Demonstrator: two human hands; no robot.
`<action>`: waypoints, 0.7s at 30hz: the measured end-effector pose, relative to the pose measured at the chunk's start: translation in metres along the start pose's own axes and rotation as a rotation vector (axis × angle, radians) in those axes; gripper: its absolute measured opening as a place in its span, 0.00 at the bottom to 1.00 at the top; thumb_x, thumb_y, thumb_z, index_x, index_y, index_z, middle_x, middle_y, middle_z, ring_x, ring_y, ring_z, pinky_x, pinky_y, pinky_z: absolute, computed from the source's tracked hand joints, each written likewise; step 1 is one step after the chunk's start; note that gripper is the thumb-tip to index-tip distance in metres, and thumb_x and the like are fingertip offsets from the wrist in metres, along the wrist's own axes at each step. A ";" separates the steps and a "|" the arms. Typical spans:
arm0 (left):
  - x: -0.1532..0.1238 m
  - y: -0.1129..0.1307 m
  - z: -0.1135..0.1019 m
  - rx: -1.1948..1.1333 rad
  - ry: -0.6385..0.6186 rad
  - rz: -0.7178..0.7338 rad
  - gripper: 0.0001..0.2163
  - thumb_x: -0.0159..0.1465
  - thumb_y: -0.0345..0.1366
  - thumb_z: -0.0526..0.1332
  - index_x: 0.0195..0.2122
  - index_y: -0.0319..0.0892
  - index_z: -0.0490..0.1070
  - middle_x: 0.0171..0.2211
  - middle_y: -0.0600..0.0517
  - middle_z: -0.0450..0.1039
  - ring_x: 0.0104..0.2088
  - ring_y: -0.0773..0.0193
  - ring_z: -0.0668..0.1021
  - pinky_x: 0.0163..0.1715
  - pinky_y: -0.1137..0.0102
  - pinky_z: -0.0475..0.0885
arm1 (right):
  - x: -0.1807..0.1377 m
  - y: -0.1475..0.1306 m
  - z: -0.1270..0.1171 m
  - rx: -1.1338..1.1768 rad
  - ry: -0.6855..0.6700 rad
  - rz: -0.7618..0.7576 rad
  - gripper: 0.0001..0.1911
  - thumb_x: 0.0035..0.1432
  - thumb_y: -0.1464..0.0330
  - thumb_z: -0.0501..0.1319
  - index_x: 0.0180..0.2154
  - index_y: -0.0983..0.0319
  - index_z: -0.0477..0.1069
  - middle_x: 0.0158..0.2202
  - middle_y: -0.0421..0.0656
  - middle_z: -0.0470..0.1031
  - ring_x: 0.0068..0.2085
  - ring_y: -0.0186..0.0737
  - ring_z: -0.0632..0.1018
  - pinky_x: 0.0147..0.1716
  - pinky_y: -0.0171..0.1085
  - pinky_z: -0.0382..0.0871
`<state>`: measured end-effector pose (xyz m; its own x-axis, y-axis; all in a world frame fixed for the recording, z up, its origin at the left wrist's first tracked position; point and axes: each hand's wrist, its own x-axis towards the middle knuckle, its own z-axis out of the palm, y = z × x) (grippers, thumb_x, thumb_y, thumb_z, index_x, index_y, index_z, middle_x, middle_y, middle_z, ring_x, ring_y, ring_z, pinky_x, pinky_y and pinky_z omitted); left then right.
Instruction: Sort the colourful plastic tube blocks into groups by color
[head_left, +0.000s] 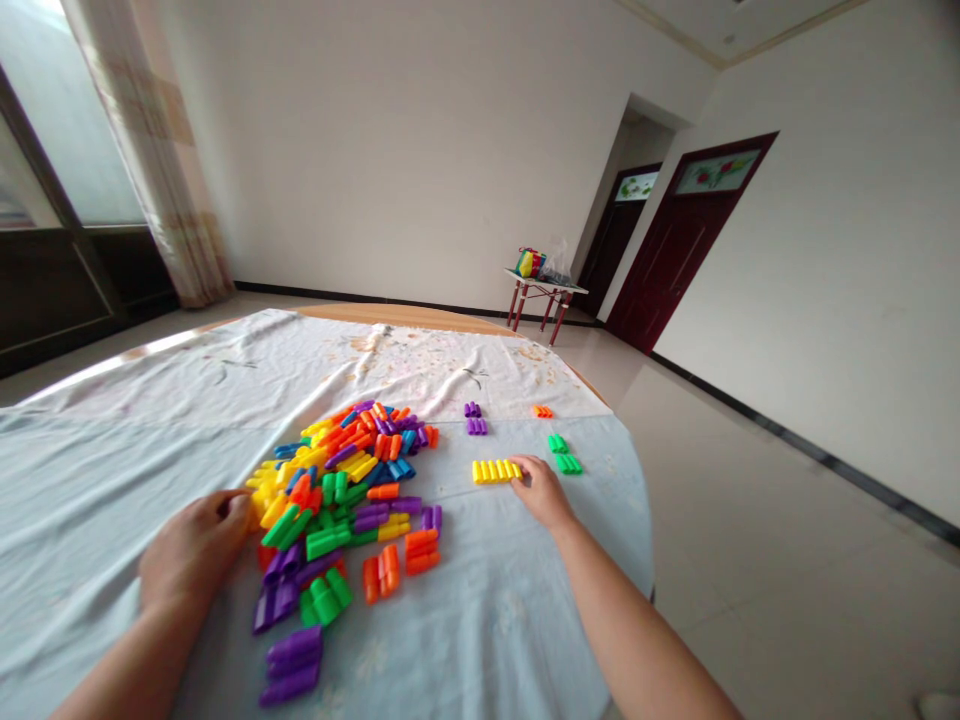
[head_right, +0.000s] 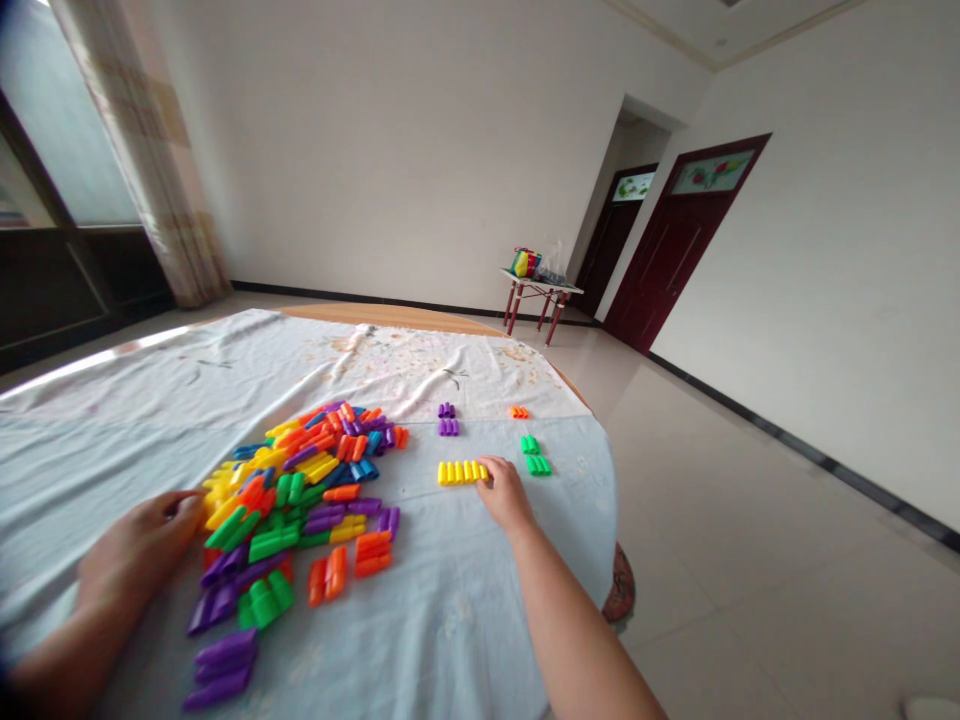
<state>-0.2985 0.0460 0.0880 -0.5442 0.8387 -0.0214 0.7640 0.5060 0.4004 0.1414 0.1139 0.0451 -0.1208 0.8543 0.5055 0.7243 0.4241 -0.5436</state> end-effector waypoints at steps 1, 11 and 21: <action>-0.001 0.001 0.000 -0.002 0.002 -0.001 0.25 0.59 0.50 0.41 0.47 0.46 0.69 0.44 0.43 0.72 0.42 0.49 0.73 0.28 0.67 0.62 | 0.000 0.000 0.000 0.002 0.005 -0.002 0.19 0.46 0.78 0.56 0.42 0.62 0.72 0.43 0.47 0.74 0.44 0.43 0.73 0.47 0.44 0.68; -0.006 0.004 -0.001 -0.043 0.043 0.022 0.23 0.60 0.48 0.43 0.46 0.44 0.70 0.44 0.42 0.73 0.43 0.51 0.73 0.28 0.68 0.61 | 0.006 -0.055 -0.023 0.094 0.052 -0.053 0.16 0.53 0.73 0.54 0.44 0.63 0.69 0.44 0.49 0.71 0.40 0.40 0.74 0.39 0.40 0.71; -0.010 0.005 -0.002 -0.097 0.091 0.053 0.22 0.60 0.44 0.45 0.44 0.41 0.73 0.42 0.40 0.73 0.41 0.51 0.73 0.29 0.66 0.62 | -0.019 -0.164 0.017 0.253 -0.398 -0.330 0.12 0.53 0.69 0.62 0.41 0.60 0.72 0.40 0.42 0.75 0.43 0.37 0.72 0.46 0.38 0.63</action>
<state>-0.2904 0.0399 0.0921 -0.5367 0.8396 0.0833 0.7576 0.4361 0.4857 0.0131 0.0332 0.1130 -0.5944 0.6911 0.4111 0.4257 0.7041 -0.5683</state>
